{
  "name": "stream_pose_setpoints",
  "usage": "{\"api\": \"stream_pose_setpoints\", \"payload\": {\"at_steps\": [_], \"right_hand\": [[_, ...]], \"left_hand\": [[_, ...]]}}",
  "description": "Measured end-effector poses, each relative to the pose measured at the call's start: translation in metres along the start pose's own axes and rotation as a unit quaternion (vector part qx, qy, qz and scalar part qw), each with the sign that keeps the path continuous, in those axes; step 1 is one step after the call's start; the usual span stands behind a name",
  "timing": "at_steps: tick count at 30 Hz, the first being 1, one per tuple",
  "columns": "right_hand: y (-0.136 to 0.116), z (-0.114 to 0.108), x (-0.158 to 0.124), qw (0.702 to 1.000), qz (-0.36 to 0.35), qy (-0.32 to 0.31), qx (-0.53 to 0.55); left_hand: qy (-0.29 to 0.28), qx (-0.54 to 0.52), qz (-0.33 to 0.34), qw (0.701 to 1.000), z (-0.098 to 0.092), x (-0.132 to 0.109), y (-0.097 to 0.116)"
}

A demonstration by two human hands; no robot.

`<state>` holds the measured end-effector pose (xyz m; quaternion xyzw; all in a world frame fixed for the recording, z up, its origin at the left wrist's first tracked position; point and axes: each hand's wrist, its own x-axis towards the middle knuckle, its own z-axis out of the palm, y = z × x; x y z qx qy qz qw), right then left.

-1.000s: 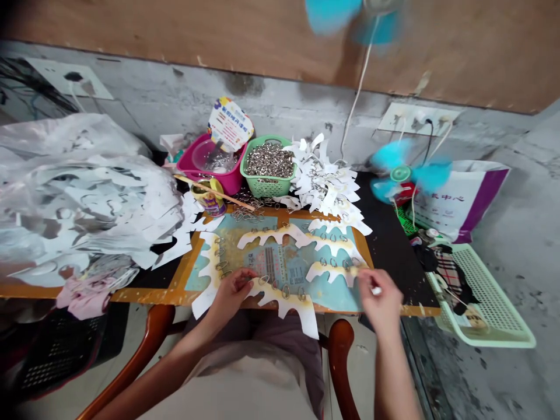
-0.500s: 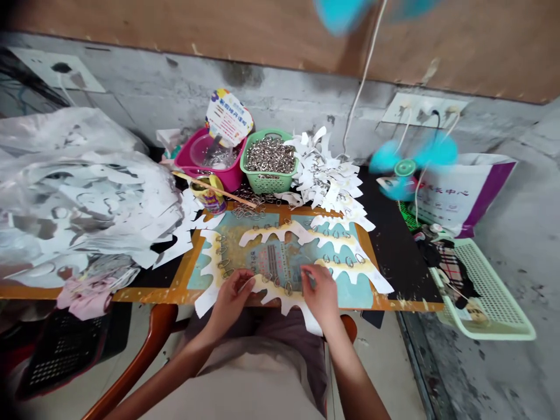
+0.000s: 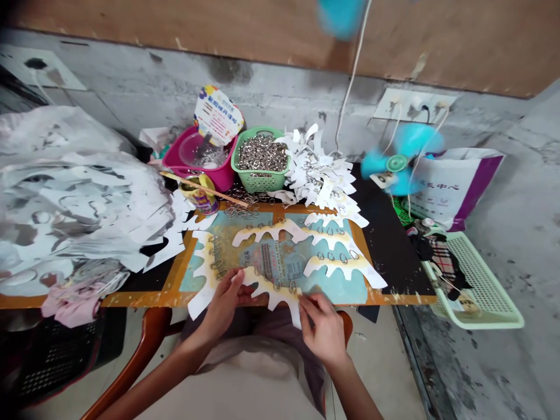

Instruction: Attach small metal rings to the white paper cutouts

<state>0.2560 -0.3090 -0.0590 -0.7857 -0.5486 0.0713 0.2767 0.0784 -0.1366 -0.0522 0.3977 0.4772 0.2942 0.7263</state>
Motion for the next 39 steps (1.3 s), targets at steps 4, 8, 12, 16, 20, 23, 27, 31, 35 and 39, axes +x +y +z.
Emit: {"api": "stream_pose_setpoints", "payload": {"at_steps": [4,8,12,16,20,23,27,31,35,39], "right_hand": [[0.0,0.0,0.002,0.999,-0.016,-0.005,-0.028],[0.0,0.002,0.005,1.0,-0.019,0.005,0.01],[0.002,0.006,0.004,0.998,0.017,0.025,0.058],[0.002,0.006,0.002,0.997,0.016,0.031,0.067],[0.0,0.002,0.006,0.998,0.008,0.028,0.064],[-0.007,0.001,0.018,0.996,0.003,0.04,0.075],[-0.027,0.007,0.045,0.994,-0.031,0.041,0.094],[-0.04,0.016,0.07,0.994,-0.059,0.036,0.079],[-0.023,0.015,0.083,0.995,-0.067,0.078,0.003],[0.016,0.004,0.09,0.991,-0.006,0.126,-0.054]], "left_hand": [[-0.018,-0.052,-0.023,0.998,0.002,-0.006,0.006],[-0.01,-0.079,-0.006,0.997,0.003,-0.008,0.01],[0.025,0.005,0.014,1.0,0.003,-0.007,0.008],[0.046,0.056,0.043,0.996,0.002,-0.003,0.002],[0.051,0.075,0.062,0.994,0.002,0.001,-0.004],[0.041,0.041,0.064,0.996,0.003,0.001,-0.005],[0.052,0.009,0.077,0.996,0.006,0.001,-0.006],[0.054,0.007,0.092,0.994,0.006,0.001,-0.007],[0.043,0.01,0.089,0.995,0.004,0.001,-0.007],[0.034,0.01,0.087,0.996,0.002,0.001,-0.007]]}}
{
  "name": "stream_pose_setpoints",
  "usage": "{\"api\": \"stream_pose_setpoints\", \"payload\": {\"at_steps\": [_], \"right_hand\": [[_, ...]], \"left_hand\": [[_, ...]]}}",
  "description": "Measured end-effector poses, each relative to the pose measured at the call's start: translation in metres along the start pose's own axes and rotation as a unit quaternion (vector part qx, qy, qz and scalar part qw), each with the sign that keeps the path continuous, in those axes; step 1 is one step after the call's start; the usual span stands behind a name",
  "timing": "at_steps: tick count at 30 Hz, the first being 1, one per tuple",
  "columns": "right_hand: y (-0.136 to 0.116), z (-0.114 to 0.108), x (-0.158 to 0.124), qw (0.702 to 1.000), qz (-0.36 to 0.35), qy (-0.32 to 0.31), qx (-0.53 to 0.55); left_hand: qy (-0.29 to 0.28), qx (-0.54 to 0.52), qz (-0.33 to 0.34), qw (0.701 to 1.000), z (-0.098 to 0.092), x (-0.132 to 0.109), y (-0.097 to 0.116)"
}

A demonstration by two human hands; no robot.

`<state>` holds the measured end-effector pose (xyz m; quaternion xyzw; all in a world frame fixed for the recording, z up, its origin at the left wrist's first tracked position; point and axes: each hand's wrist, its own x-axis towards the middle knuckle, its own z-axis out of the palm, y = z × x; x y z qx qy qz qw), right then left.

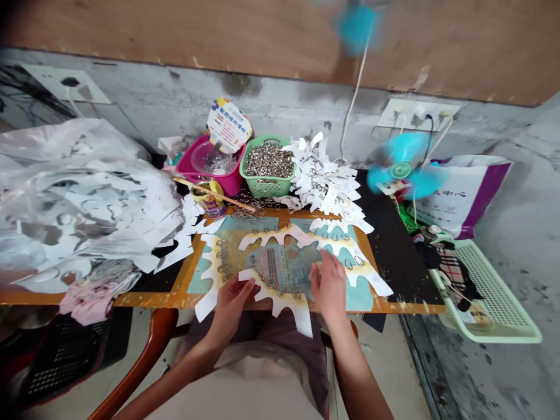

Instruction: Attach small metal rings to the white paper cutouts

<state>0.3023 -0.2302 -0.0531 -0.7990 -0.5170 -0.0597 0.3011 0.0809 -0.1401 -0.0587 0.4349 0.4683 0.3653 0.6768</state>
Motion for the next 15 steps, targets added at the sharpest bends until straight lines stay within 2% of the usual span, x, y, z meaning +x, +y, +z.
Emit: {"api": "stream_pose_setpoints", "payload": {"at_steps": [2,5,9,11,15], "right_hand": [[0.019,-0.002,0.007,0.998,0.038,-0.008,-0.039],[0.041,-0.002,0.02,0.992,0.078,-0.054,-0.08],[0.058,0.001,0.034,0.988,0.09,-0.103,-0.078],[0.065,-0.001,0.039,0.99,0.091,-0.094,-0.045],[0.076,-0.01,0.049,0.993,0.113,-0.03,0.001]], "left_hand": [[-0.003,0.003,0.003,1.0,0.0,0.001,-0.002],[-0.001,0.014,0.008,1.0,-0.001,0.003,-0.007],[0.012,0.004,0.01,1.0,-0.003,0.005,-0.012],[0.017,0.003,0.014,1.0,-0.004,0.005,-0.013],[0.016,0.008,0.024,1.0,-0.005,0.005,-0.013]]}}
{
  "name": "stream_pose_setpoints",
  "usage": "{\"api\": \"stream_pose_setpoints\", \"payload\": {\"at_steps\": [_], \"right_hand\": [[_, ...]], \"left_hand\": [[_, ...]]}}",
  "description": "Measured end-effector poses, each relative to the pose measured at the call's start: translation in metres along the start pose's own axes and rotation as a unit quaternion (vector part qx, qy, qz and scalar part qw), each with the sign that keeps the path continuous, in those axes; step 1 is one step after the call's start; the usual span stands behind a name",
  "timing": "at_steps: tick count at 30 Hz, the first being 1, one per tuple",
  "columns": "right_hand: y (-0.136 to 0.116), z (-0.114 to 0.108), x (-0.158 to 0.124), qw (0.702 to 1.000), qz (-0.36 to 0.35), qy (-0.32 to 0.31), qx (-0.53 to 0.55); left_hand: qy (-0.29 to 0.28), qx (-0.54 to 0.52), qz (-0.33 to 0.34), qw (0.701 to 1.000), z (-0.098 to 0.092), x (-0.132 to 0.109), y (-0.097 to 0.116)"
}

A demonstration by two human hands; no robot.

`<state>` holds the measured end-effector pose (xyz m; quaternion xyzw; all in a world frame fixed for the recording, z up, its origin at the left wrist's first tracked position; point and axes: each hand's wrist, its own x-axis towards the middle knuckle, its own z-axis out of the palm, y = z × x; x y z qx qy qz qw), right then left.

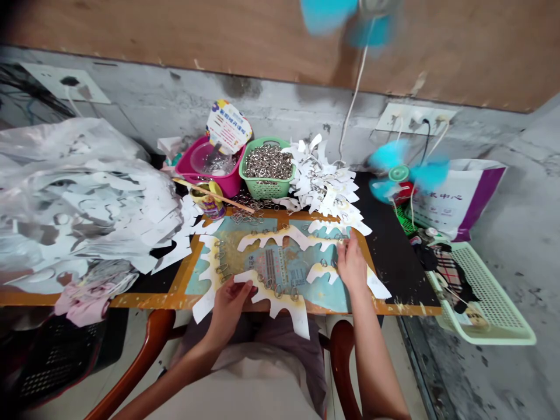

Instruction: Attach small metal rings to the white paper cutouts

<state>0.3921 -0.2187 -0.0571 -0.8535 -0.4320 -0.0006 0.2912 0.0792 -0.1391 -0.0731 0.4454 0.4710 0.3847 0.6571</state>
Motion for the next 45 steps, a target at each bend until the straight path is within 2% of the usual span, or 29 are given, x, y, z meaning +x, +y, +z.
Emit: {"api": "stream_pose_setpoints", "payload": {"at_steps": [2,5,12,15,19,22,27,29,32,34,38,42,45], "right_hand": [[0.003,-0.004,0.003,1.0,0.007,0.017,-0.017],[0.007,-0.009,0.005,0.999,0.0,0.012,-0.036],[0.022,-0.017,0.015,0.997,-0.068,0.002,-0.041],[0.03,-0.021,0.021,0.998,-0.051,-0.001,-0.024],[0.039,-0.025,0.026,0.998,-0.015,-0.004,0.064],[0.042,-0.028,0.029,0.999,-0.017,0.023,0.044],[0.054,-0.034,0.035,0.998,-0.048,-0.048,-0.007],[0.064,-0.034,0.039,0.999,-0.035,-0.041,0.003],[0.082,-0.035,0.044,0.999,0.009,0.023,0.029],[0.093,-0.036,0.045,0.999,0.046,0.026,0.0],[0.113,-0.046,0.035,0.99,0.083,-0.036,-0.108],[0.134,-0.06,0.009,0.986,0.05,-0.077,-0.137],[0.153,-0.071,-0.017,0.984,0.049,-0.088,-0.149]], "left_hand": [[-0.004,0.001,0.004,1.0,0.001,0.0,0.001],[-0.011,0.0,0.01,1.0,0.001,0.0,0.001],[-0.011,0.031,0.031,0.999,-0.002,0.0,-0.001],[-0.01,0.049,0.037,0.998,-0.002,0.001,0.003],[-0.011,0.045,0.024,0.999,-0.001,0.0,0.008],[-0.017,0.027,0.015,0.999,0.0,-0.001,0.009],[-0.018,-0.011,0.0,1.0,0.0,-0.002,0.01],[-0.017,-0.019,-0.001,1.0,0.0,-0.002,0.01],[-0.021,-0.011,0.012,1.0,0.0,-0.002,0.012],[-0.027,0.01,0.022,0.999,-0.002,-0.002,0.015],[-0.015,0.088,0.05,0.995,-0.006,0.0,0.02],[0.012,0.146,0.123,0.981,-0.012,0.005,0.02],[0.006,0.175,0.145,0.974,-0.016,0.008,0.018]]}}
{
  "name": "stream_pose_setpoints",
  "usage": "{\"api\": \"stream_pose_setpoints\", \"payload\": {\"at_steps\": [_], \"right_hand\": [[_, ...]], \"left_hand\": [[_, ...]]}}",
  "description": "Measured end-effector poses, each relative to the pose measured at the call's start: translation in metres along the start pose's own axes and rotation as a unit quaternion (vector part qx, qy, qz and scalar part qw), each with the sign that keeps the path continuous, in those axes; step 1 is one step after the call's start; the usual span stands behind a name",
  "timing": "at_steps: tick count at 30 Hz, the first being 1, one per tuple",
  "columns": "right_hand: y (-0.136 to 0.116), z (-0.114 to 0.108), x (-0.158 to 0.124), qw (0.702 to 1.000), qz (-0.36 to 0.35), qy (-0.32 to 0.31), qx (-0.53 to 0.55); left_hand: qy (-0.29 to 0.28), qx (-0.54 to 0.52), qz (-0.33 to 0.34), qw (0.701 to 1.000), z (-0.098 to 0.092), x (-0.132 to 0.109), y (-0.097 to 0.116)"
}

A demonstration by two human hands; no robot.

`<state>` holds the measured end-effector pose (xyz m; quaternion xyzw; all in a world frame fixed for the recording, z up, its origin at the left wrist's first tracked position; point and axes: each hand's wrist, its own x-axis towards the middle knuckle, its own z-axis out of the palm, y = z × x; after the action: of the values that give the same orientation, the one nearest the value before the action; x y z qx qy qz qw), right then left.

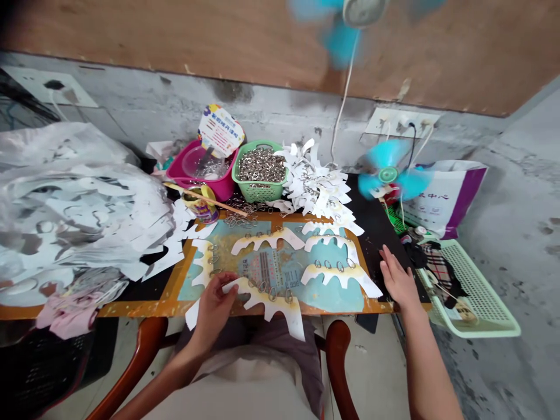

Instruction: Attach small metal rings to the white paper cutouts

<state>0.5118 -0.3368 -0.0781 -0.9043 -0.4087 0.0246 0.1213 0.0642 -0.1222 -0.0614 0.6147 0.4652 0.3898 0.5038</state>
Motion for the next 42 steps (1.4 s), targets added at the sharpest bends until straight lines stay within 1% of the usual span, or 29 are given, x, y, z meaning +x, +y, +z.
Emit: {"api": "stream_pose_setpoints", "payload": {"at_steps": [3,6,8,11,13,15,17,18,21,23,25,26,27,28,29,30,31,32,33,34,36,38,40,42], "right_hand": [[0.02,0.0,-0.024,1.0,0.0,0.019,-0.022],[0.025,0.001,-0.043,0.994,-0.011,0.078,-0.07],[0.016,0.002,-0.052,0.99,-0.024,0.116,-0.08],[-0.009,0.004,-0.061,0.988,-0.037,0.143,-0.047],[-0.024,0.005,-0.064,0.991,-0.019,0.134,-0.011],[-0.034,0.005,-0.066,0.994,0.006,0.108,0.023],[-0.035,0.006,-0.065,0.995,0.019,0.089,0.052],[-0.034,0.006,-0.064,0.994,0.026,0.092,0.062],[-0.028,0.004,-0.062,0.984,0.074,0.143,0.073],[-0.031,0.001,-0.063,0.971,0.112,0.203,0.054],[-0.048,-0.002,-0.069,0.952,0.136,0.273,0.028],[-0.062,-0.003,-0.075,0.941,0.145,0.304,0.024],[-0.08,-0.002,-0.082,0.94,0.151,0.305,0.034],[-0.1,-0.001,-0.091,0.949,0.149,0.27,0.066],[-0.121,0.002,-0.101,0.964,0.133,0.194,0.12],[-0.143,0.005,-0.112,0.972,0.099,0.098,0.187],[-0.164,0.009,-0.122,0.968,0.058,0.008,0.244],[-0.182,0.014,-0.132,0.957,0.02,-0.053,0.285],[-0.197,0.019,-0.14,0.946,-0.005,-0.083,0.313],[-0.209,0.023,-0.147,0.936,-0.015,-0.102,0.336],[-0.221,0.03,-0.154,0.92,-0.002,-0.101,0.379],[-0.225,0.034,-0.157,0.9,0.012,-0.105,0.422],[-0.225,0.034,-0.157,0.884,0.003,-0.113,0.454],[-0.222,0.031,-0.156,0.885,-0.008,-0.094,0.455]], "left_hand": [[-0.013,0.029,0.012,0.999,-0.001,0.002,-0.003],[-0.027,0.044,0.019,0.998,-0.002,0.004,-0.002],[-0.035,0.049,0.024,0.998,-0.001,0.006,-0.001],[-0.041,0.041,0.034,0.998,-0.001,0.007,0.003],[-0.045,0.024,0.04,0.998,0.0,0.008,0.008],[-0.054,0.007,0.042,0.998,0.002,0.008,0.015],[-0.063,-0.016,0.038,0.997,0.005,0.011,0.022],[-0.067,-0.032,0.034,0.997,0.007,0.013,0.025],[-0.071,-0.079,0.026,0.994,0.013,0.021,0.029],[-0.067,-0.085,0.028,0.994,0.015,0.028,0.026],[-0.059,-0.075,0.031,0.995,0.016,0.034,0.02],[-0.056,-0.068,0.032,0.996,0.016,0.037,0.016],[-0.054,-0.059,0.033,0.996,0.016,0.039,0.013],[-0.053,-0.049,0.035,0.997,0.016,0.04,0.01],[-0.051,-0.039,0.036,0.997,0.016,0.041,0.007],[-0.049,-0.028,0.037,0.998,0.015,0.042,0.005],[-0.047,-0.019,0.037,0.998,0.015,0.042,0.004],[-0.045,-0.015,0.036,0.998,0.014,0.042,0.003],[-0.044,-0.015,0.036,0.998,0.013,0.042,0.003],[-0.044,-0.02,0.035,0.998,0.013,0.042,0.003],[-0.047,-0.033,0.034,0.998,0.012,0.042,0.002],[-0.047,-0.038,0.033,0.998,0.012,0.042,0.0],[-0.044,-0.023,0.035,0.998,0.011,0.042,-0.003],[-0.04,0.0,0.039,0.998,0.01,0.041,-0.005]]}}
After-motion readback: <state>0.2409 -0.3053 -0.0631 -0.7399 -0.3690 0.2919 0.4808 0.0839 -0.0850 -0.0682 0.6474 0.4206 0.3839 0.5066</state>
